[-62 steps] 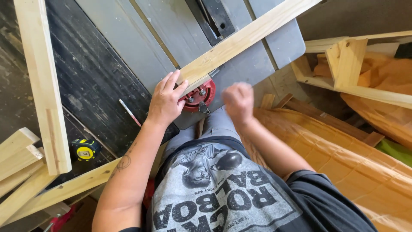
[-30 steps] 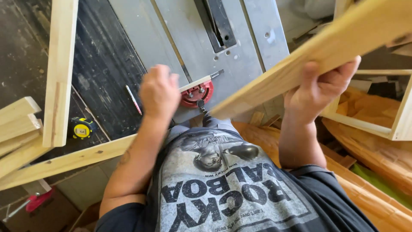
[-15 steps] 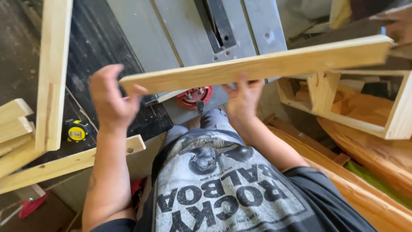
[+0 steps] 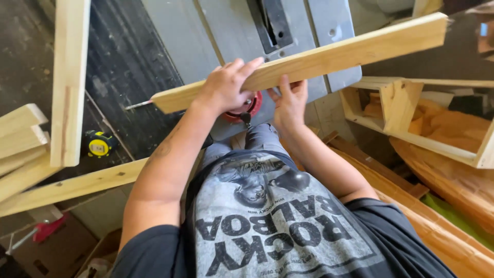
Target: Measuring and aligning wooden slats on a table saw using a tape measure and miter gauge.
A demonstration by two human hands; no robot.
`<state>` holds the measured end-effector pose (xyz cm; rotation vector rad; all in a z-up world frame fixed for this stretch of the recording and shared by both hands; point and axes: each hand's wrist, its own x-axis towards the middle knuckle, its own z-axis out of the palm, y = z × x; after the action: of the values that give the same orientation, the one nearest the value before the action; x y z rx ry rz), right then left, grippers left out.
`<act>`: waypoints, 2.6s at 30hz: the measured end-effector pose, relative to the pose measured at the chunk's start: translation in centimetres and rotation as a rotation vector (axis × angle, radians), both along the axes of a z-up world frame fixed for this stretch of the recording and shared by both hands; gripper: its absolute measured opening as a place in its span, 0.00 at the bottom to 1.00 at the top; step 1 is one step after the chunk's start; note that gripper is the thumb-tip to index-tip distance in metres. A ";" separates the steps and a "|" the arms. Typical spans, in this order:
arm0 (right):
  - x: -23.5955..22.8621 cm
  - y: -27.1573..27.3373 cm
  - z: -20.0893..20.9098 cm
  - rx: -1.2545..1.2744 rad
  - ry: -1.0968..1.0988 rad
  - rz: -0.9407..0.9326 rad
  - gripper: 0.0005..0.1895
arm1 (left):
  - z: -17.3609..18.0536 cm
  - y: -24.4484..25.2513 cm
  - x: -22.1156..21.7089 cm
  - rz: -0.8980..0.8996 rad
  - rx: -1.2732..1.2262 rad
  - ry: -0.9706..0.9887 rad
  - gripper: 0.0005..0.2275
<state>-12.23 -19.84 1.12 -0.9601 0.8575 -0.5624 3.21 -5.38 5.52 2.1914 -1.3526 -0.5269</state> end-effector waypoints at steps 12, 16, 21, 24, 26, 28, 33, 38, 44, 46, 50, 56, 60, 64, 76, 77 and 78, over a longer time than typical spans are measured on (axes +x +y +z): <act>-8.5 3.2 -3.5 -0.480 0.478 0.498 0.14 | -1.2 7.4 3.6 0.168 0.360 0.169 0.33; -8.9 4.3 -2.9 -0.477 0.504 0.552 0.14 | -3.9 9.9 4.6 0.207 0.440 0.198 0.31; -8.6 4.5 -3.2 -0.597 0.440 0.627 0.15 | -4.5 11.4 5.0 0.117 0.325 -0.084 0.20; -8.6 4.4 -3.5 -0.634 0.442 0.661 0.16 | -9.3 15.2 7.9 0.197 0.239 -0.283 0.05; -8.7 4.4 -3.3 -0.645 0.452 0.671 0.16 | -9.5 17.9 9.3 0.218 0.366 -0.314 0.03; -8.8 4.5 -2.9 -0.656 0.459 0.688 0.16 | -8.4 19.3 9.6 0.245 0.497 -0.344 0.03; -8.5 4.6 -2.3 -0.690 0.425 0.696 0.12 | -5.4 19.1 9.7 0.129 0.689 -0.170 0.09; -8.2 1.4 -1.8 -0.724 0.482 0.645 0.10 | -7.7 22.0 10.3 -0.051 0.744 -0.354 0.10; -6.5 -10.8 -4.2 -1.127 0.482 0.455 0.12 | -10.3 28.3 10.7 0.076 0.547 -0.673 0.10; -5.3 -14.9 -3.1 -1.302 0.500 0.414 0.15 | -7.6 24.8 8.0 0.137 0.441 -0.714 0.16; -5.2 -14.6 -1.3 -1.335 0.561 0.468 0.07 | -1.8 13.4 1.1 0.147 0.179 -0.240 0.49; -9.0 -1.1 -3.8 -1.316 0.374 0.674 0.46 | -5.2 8.0 -1.7 0.119 0.111 -0.193 0.53; -8.3 3.8 -6.2 -1.338 0.318 0.584 0.53 | -7.8 7.8 -1.2 0.067 0.077 -0.222 0.45; -7.8 4.7 -6.5 -1.295 0.328 0.500 0.48 | -7.2 7.5 -0.3 0.010 0.127 -0.219 0.41; -3.9 5.1 -8.6 -1.432 0.372 0.481 0.48 | -5.7 6.0 4.0 0.002 0.192 -0.276 0.34; -3.7 5.0 -8.5 -1.444 0.405 0.503 0.48 | -5.1 5.6 4.0 0.018 0.235 -0.263 0.34; -3.5 5.0 -8.4 -1.455 0.438 0.525 0.48 | -4.5 5.3 4.1 0.033 0.277 -0.250 0.35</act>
<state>-15.69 -14.80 -7.30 -2.6126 0.4160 -0.4695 7.31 -0.04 1.01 2.5716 -1.4377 -0.4623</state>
